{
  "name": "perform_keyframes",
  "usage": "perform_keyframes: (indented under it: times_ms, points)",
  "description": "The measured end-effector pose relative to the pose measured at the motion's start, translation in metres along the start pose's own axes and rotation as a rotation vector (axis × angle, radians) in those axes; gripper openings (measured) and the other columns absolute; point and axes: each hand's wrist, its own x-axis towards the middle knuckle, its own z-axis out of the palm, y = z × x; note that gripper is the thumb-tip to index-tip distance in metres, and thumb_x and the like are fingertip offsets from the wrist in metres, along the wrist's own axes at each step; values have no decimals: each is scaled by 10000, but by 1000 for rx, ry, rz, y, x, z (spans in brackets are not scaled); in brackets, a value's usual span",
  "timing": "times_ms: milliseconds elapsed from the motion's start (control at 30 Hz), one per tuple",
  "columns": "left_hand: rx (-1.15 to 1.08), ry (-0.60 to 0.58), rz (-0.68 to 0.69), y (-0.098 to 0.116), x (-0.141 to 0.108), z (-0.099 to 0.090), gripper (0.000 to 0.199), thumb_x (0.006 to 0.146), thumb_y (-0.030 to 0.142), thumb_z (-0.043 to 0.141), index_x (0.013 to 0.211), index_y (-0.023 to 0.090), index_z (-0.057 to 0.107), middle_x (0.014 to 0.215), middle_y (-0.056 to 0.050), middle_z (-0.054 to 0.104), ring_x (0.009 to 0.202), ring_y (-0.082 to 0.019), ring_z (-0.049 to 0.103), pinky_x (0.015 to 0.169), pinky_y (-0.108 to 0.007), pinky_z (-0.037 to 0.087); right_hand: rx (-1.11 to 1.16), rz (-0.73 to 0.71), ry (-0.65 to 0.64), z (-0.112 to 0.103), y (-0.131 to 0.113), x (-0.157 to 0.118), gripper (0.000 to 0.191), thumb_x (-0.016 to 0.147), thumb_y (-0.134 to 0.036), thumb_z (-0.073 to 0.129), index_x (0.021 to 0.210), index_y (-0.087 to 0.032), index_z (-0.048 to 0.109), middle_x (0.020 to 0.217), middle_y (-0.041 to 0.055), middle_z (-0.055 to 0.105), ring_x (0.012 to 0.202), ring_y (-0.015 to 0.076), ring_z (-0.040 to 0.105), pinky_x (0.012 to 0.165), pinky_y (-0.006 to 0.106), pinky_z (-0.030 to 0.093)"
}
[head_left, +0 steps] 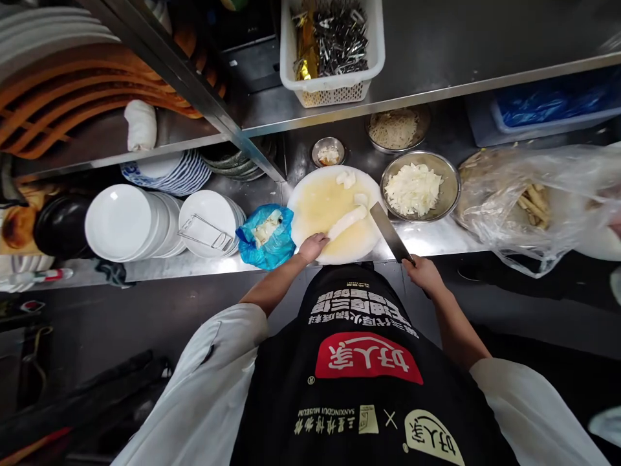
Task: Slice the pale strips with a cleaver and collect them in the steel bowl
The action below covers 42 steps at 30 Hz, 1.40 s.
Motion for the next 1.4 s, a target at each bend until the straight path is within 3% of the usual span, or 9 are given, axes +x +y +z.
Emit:
perform_keyframes:
  times_ms: [167, 367, 567, 700, 833, 900, 1133, 1400]
  points:
    - [-101, 95, 5, -10, -22, 29, 426, 918, 91, 537, 1328, 160, 630, 1394, -129, 579, 1319, -210, 495, 1182, -360, 346, -108, -156, 37, 1, -15, -2, 415, 988, -509, 399, 960, -194, 667, 786, 88, 705, 746, 239, 642, 642, 282, 379]
    - [-128, 246, 9, -11, -32, 49, 278, 925, 142, 563, 1152, 179, 721, 1334, -128, 619, 1268, -229, 545, 1124, -425, 444, -151, -316, -113, 18, -52, 15, 351, 987, -467, 442, 884, -207, 654, 801, 70, 704, 760, 213, 640, 655, 265, 388]
    - [-119, 417, 97, -16, -25, 54, 205, 957, 219, 545, 1016, 177, 736, 1194, -105, 682, 1143, -219, 613, 1047, -401, 504, 247, -180, -290, 60, -76, 42, 339, 952, -507, 514, 766, -223, 523, 617, -10, 610, 503, 133, 555, 518, 236, 403]
    - [-125, 423, 7, -16, -18, 52, 218, 986, 259, 519, 1009, 172, 717, 1089, -99, 707, 1053, -214, 637, 989, -381, 515, 499, -128, -370, 82, -78, 55, 455, 898, -636, 557, 719, -230, 461, 554, -33, 555, 404, 106, 483, 433, 226, 371]
    - [-107, 394, -16, -19, -12, 51, 212, 983, 250, 529, 1031, 172, 721, 1038, -92, 707, 1008, -210, 637, 951, -356, 511, 631, -95, -416, 92, -80, 62, 454, 877, -631, 590, 719, -222, 471, 566, -24, 565, 419, 106, 491, 445, 227, 391]
    - [-106, 385, 4, -22, -11, 51, 211, 977, 234, 537, 1022, 178, 735, 1042, -90, 705, 1011, -206, 633, 951, -349, 508, 604, -71, -393, 95, -81, 60, 419, 883, -592, 600, 733, -218, 485, 569, -20, 569, 433, 109, 493, 469, 233, 408]
    - [-92, 350, 37, -26, -10, 49, 225, 974, 224, 534, 984, 187, 756, 1032, -88, 695, 1007, -199, 624, 942, -337, 510, 344, 10, -130, 105, -100, 53, 388, 942, -581, 525, 841, -211, 586, 556, 12, 576, 508, 180, 561, 531, 278, 443]
    - [-62, 361, 77, -29, -10, 51, 228, 983, 231, 524, 974, 174, 744, 1050, -94, 692, 1025, -200, 620, 959, -344, 514, 267, 6, -134, 117, -102, 54, 414, 967, -573, 494, 868, -192, 624, 605, 23, 622, 511, 170, 573, 563, 269, 440]
